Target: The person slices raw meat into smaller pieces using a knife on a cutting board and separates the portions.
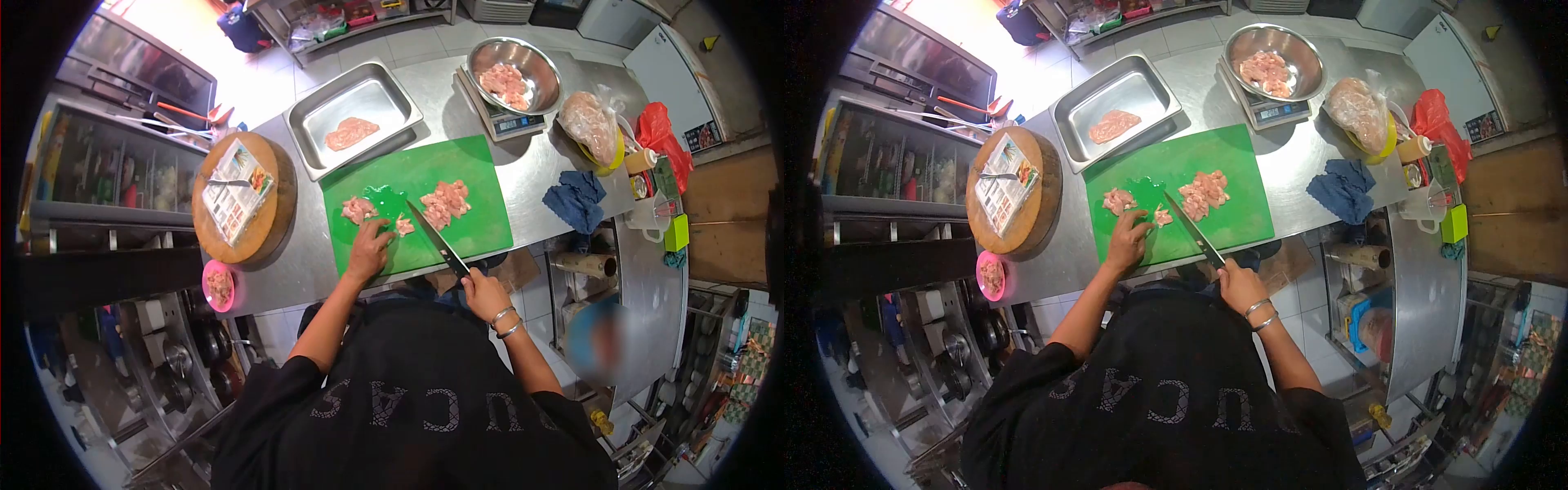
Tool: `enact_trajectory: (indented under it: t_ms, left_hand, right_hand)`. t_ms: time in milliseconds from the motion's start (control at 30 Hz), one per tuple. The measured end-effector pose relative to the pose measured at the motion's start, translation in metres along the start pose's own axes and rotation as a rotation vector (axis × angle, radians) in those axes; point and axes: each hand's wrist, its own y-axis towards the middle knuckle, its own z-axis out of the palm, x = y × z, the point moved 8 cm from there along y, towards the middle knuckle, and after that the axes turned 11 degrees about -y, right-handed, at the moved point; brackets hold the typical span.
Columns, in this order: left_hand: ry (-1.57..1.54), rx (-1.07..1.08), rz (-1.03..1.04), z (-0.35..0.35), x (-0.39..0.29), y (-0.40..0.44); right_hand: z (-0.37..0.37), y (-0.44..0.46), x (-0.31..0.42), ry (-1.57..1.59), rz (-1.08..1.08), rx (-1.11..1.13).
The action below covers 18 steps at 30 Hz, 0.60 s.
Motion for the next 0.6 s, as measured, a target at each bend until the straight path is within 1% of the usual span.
enact_trajectory:
  t_ms: [33,133,200,267,333,500,567,600]
  left_hand:
    - [-0.011,-0.041,-0.023,-0.005,0.001,-0.002]
    - [-0.085,-0.046,-0.037,0.003,-0.005,0.005]
    - [-0.106,-0.047,-0.047,0.007,-0.014,0.013]
    - [-0.132,-0.042,-0.055,0.013,-0.019,0.02]
    - [-0.088,-0.05,-0.119,0.023,-0.009,0.024]
    - [-0.05,-0.038,-0.099,0.028,0.012,0.029]
    - [-0.061,-0.02,-0.089,0.024,0.013,0.027]
    - [-0.099,0.001,-0.027,0.019,0.001,0.027]
  right_hand:
    - [0.003,0.003,0.0,-0.001,-0.006,0.002]
    - [0.013,0.007,0.008,-0.024,-0.064,0.064]
    - [0.007,0.009,0.009,-0.102,0.016,0.0]
    - [0.001,0.013,0.009,-0.075,0.006,-0.02]
    - [-0.007,0.014,0.01,-0.046,0.007,-0.045]
    - [-0.016,0.013,0.005,-0.054,0.004,-0.13]
    - [-0.015,0.008,0.004,-0.088,0.009,-0.123]
    - [-0.016,0.005,0.004,-0.124,0.01,-0.113]
